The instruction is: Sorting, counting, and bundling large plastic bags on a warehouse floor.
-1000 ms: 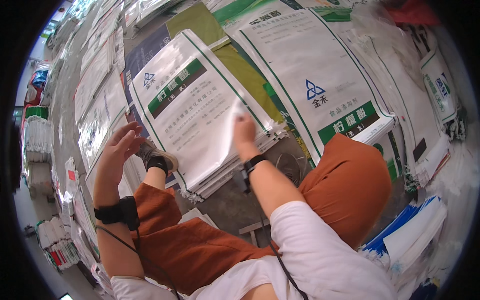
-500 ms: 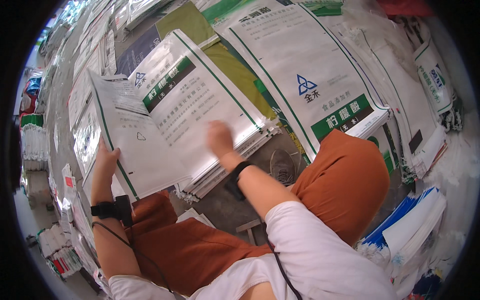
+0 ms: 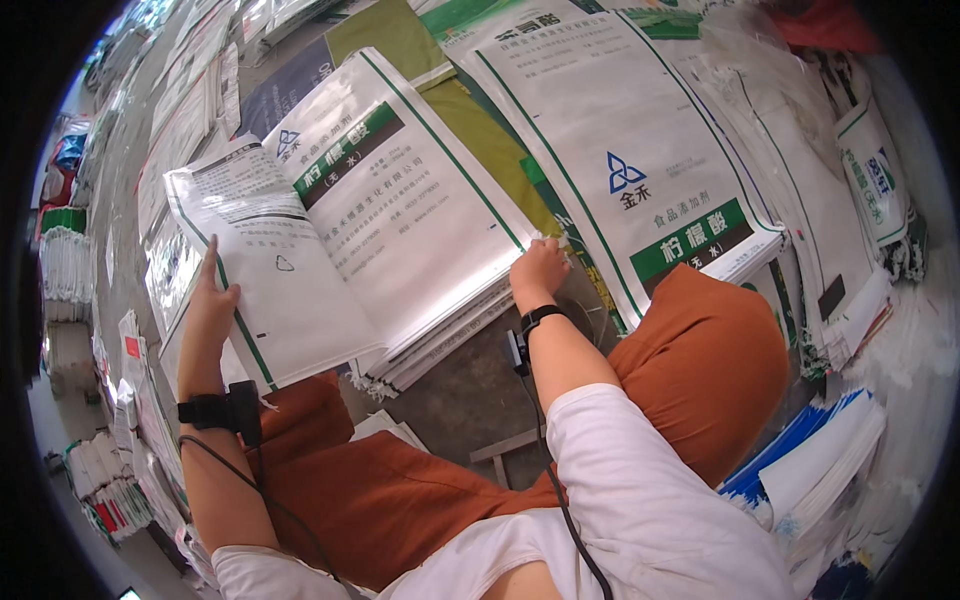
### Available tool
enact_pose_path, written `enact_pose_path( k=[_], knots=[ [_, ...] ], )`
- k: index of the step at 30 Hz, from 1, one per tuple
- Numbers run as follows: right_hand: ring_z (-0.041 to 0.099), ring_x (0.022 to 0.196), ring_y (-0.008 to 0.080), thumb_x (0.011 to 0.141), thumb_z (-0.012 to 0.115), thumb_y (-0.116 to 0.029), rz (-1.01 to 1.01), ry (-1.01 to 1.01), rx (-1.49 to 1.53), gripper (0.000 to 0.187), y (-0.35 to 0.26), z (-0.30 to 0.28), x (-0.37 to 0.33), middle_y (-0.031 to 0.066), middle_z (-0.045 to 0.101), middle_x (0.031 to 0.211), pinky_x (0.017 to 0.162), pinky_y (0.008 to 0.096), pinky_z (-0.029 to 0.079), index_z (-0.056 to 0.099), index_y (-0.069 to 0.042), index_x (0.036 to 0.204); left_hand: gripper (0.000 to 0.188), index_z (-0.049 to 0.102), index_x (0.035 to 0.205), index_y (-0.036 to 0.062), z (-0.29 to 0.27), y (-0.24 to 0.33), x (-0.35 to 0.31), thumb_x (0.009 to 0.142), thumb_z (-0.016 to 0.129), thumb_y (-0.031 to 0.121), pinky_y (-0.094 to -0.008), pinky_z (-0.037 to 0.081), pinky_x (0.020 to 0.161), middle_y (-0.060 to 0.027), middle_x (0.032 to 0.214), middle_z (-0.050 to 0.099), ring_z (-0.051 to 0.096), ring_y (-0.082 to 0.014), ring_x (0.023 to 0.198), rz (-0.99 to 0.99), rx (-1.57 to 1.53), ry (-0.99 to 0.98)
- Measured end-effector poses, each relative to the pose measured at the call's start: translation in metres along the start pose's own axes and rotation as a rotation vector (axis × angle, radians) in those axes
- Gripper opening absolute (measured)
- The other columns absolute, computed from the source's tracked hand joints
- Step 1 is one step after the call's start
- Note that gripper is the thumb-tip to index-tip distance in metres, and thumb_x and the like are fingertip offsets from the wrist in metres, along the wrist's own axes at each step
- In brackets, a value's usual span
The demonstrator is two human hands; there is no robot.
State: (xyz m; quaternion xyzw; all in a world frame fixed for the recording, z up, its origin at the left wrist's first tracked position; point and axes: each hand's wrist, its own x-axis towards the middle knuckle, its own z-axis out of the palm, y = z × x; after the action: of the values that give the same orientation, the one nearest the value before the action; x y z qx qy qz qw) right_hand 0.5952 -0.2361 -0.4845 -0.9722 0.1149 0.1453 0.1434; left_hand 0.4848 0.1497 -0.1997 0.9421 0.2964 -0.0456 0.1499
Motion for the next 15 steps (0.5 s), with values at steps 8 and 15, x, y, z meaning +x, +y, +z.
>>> enact_pose_path(
  k=[8, 15],
  knots=[
    [0.066, 0.090, 0.0350, 0.085, 0.065, -0.023, -0.151, 0.205, 0.456, 0.015, -0.037, 0.014, -0.010, 0.0129, 0.068, 0.092, 0.080, 0.0475, 0.052, 0.069, -0.010, 0.091, 0.029, 0.071, 0.114, 0.0000, 0.006, -0.013, 0.007, 0.091, 0.061, 0.014, -0.0300, 0.050, 0.083, -0.0168, 0.099, 0.072, 0.068, -0.0226, 0.089, -0.066, -0.143, -0.137],
    [0.060, 0.081, 0.0385, 0.076, 0.066, -0.006, -1.079, -0.251, 1.200, 0.008, -0.178, -0.082, -0.203, 0.0152, 0.061, 0.082, 0.073, 0.0465, 0.048, 0.059, -0.005, 0.080, 0.038, 0.070, 0.101, -0.0076, -0.011, 0.046, -0.008, 0.089, 0.069, 0.028, -0.0324, 0.051, 0.068, -0.0143, 0.081, 0.071, 0.066, -0.0190, 0.072, -0.286, 0.007, -0.334]
  ],
)
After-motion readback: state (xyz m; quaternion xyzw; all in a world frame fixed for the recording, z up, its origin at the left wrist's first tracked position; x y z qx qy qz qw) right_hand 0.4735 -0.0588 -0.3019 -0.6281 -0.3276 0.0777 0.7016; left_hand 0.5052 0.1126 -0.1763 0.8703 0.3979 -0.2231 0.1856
